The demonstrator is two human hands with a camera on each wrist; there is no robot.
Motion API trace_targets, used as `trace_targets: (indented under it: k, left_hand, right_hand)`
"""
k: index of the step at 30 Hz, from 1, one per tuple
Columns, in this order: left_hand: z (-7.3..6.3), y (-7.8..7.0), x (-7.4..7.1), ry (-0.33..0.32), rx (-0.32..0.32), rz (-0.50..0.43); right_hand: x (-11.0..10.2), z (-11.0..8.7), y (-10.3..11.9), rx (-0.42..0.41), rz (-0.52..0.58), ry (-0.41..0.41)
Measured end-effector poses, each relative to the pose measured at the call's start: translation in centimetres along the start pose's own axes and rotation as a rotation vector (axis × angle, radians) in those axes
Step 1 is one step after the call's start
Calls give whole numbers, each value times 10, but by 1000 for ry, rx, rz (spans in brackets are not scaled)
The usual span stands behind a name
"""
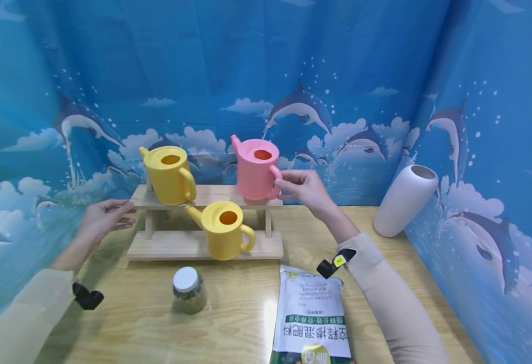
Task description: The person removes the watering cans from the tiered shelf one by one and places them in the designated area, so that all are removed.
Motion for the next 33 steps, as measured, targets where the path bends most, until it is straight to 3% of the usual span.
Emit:
trace_targets:
  k: [9, 19, 25, 33]
  left_hand:
    - [-2, -1, 2, -2, 9, 29]
    - [-3, -1, 3, -7, -2, 17]
    - [-2, -1, 3, -8, -5, 24]
    - [0, 0, 3, -10, -27, 23]
  right_hand:
    - [-39, -33, -13, 2, -1, -117]
    - [-68, -61, -41, 96, 5, -220]
    - [-67, -68, -67, 149, -24, -208]
    - [-46, -69, -98, 226, -15, -184]
Point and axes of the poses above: each hand's wrist, its own z-axis towards the middle knuckle, its own x-axis out of the palm, y = z × x, the point moved 3 cm from there along z, towards the middle knuckle, and after that the axes turned 15 degrees about -z, right-handed, at the moved point
